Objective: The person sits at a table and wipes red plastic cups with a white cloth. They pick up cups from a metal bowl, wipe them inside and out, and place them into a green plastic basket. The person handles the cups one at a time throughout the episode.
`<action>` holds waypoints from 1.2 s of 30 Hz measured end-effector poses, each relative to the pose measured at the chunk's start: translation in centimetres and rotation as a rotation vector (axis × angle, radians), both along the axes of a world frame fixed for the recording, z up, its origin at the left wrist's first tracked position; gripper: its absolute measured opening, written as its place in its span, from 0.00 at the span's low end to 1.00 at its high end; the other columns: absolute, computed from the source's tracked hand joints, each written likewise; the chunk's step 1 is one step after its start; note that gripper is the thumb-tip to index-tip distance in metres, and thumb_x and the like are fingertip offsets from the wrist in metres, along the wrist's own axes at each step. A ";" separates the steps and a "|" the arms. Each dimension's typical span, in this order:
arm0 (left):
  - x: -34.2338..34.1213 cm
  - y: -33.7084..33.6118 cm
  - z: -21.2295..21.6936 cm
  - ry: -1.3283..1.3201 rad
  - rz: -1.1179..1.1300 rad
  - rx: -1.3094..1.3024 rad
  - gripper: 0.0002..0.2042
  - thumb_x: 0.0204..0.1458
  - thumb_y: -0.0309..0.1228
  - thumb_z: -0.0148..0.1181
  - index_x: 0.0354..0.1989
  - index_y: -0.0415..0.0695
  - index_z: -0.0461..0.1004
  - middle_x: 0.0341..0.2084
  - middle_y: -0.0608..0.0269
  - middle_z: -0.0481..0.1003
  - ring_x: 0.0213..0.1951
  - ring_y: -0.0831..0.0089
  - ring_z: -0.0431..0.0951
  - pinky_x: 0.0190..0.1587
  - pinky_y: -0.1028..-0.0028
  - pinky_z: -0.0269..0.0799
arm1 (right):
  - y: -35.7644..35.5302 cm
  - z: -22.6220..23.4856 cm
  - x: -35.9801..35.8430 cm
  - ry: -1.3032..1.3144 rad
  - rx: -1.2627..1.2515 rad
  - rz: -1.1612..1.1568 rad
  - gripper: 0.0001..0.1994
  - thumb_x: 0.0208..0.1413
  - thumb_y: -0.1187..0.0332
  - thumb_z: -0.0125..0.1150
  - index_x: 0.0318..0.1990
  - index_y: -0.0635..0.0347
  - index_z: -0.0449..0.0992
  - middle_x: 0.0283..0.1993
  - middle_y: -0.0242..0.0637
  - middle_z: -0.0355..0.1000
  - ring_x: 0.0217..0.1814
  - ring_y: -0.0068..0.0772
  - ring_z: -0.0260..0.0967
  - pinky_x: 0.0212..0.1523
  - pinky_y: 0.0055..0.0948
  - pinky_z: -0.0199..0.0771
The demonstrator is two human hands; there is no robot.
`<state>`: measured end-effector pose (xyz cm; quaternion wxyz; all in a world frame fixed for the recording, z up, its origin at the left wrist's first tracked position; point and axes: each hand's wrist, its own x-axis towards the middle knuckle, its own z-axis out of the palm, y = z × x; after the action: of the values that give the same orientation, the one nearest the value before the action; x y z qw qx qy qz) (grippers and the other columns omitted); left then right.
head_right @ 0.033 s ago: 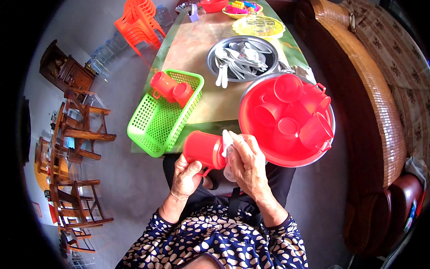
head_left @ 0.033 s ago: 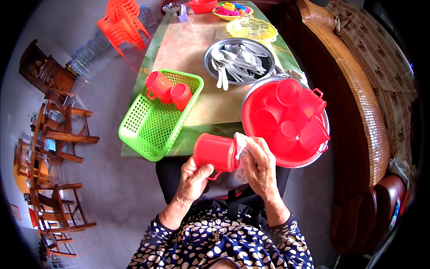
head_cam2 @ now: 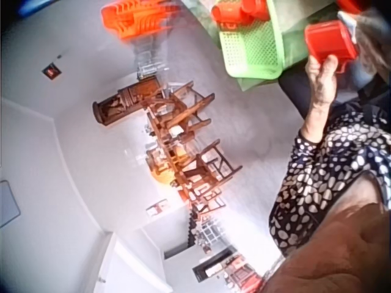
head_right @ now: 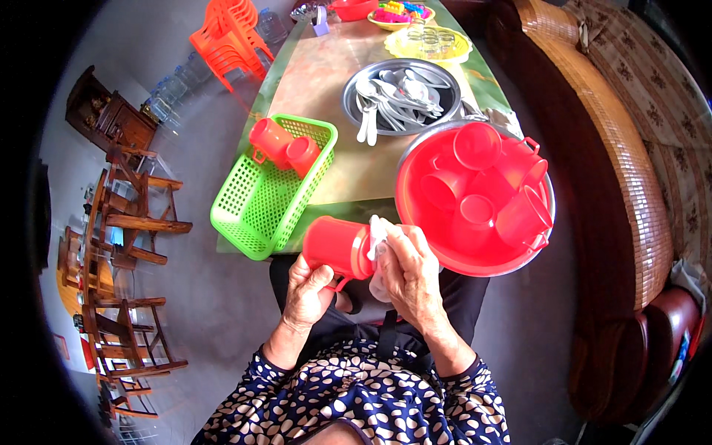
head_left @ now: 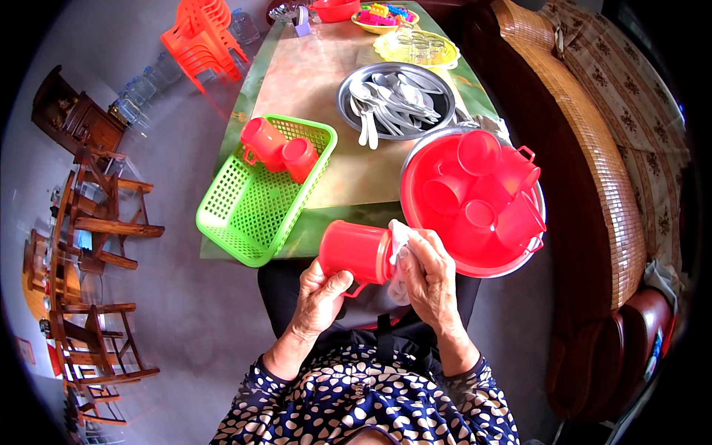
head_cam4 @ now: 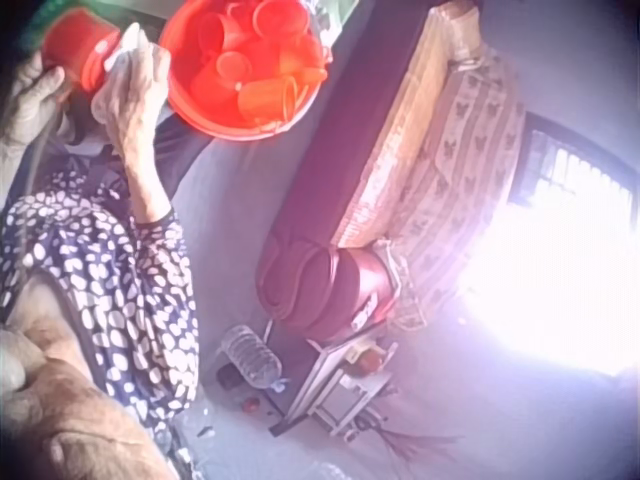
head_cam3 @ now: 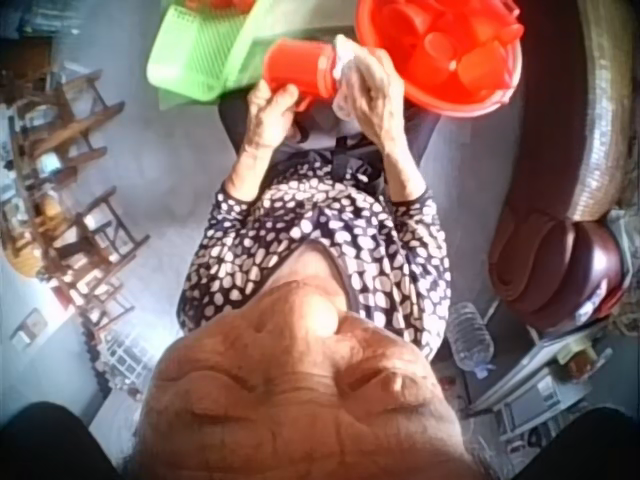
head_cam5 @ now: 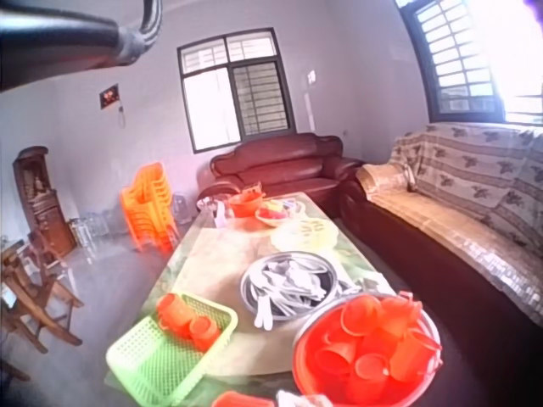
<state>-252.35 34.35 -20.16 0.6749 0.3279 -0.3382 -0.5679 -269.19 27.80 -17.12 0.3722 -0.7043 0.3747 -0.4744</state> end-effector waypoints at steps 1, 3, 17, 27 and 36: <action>0.0 -0.1 0.1 0.009 0.007 -0.002 0.16 0.55 0.25 0.56 0.53 0.40 0.68 0.47 0.63 0.72 0.50 0.75 0.70 0.56 0.71 0.62 | 0.3 -0.2 0.0 0.000 0.042 0.001 0.13 0.52 0.79 0.54 0.47 0.63 0.71 0.40 0.49 0.66 0.39 0.48 0.69 0.38 0.33 0.71; 0.0 -0.4 0.2 0.024 0.018 0.007 0.16 0.55 0.25 0.55 0.53 0.40 0.67 0.48 0.63 0.72 0.50 0.75 0.69 0.57 0.71 0.61 | 0.9 -0.2 0.1 0.017 -0.007 -0.009 0.10 0.53 0.78 0.54 0.44 0.67 0.71 0.39 0.47 0.67 0.38 0.44 0.69 0.37 0.29 0.70; -1.1 -1.0 1.0 0.119 0.084 0.114 0.15 0.60 0.32 0.49 0.53 0.41 0.67 0.47 0.63 0.73 0.48 0.74 0.72 0.52 0.72 0.66 | 0.9 1.6 1.7 0.237 -0.422 -0.083 0.26 0.36 0.81 0.61 0.49 0.58 0.73 0.46 0.49 0.62 0.45 0.48 0.63 0.42 0.36 0.71; -1.5 -1.5 1.4 0.117 0.149 0.184 0.22 0.62 0.43 0.41 0.55 0.37 0.63 0.51 0.56 0.69 0.52 0.66 0.70 0.56 0.66 0.63 | 1.6 0.3 2.2 0.274 -0.495 -0.018 0.24 0.35 0.77 0.62 0.47 0.60 0.73 0.46 0.50 0.62 0.44 0.49 0.63 0.41 0.39 0.70; -1.4 -1.2 1.5 0.076 0.136 0.221 0.20 0.62 0.41 0.42 0.55 0.38 0.63 0.50 0.56 0.69 0.52 0.66 0.69 0.55 0.66 0.63 | 1.5 0.0 2.3 0.433 -0.544 0.014 0.20 0.35 0.75 0.61 0.42 0.58 0.74 0.44 0.47 0.63 0.42 0.47 0.64 0.39 0.37 0.71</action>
<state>-253.71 33.17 -18.62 0.6839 0.4010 -0.2248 -0.5666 -266.86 29.29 -17.16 0.0859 -0.8645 0.3001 -0.3940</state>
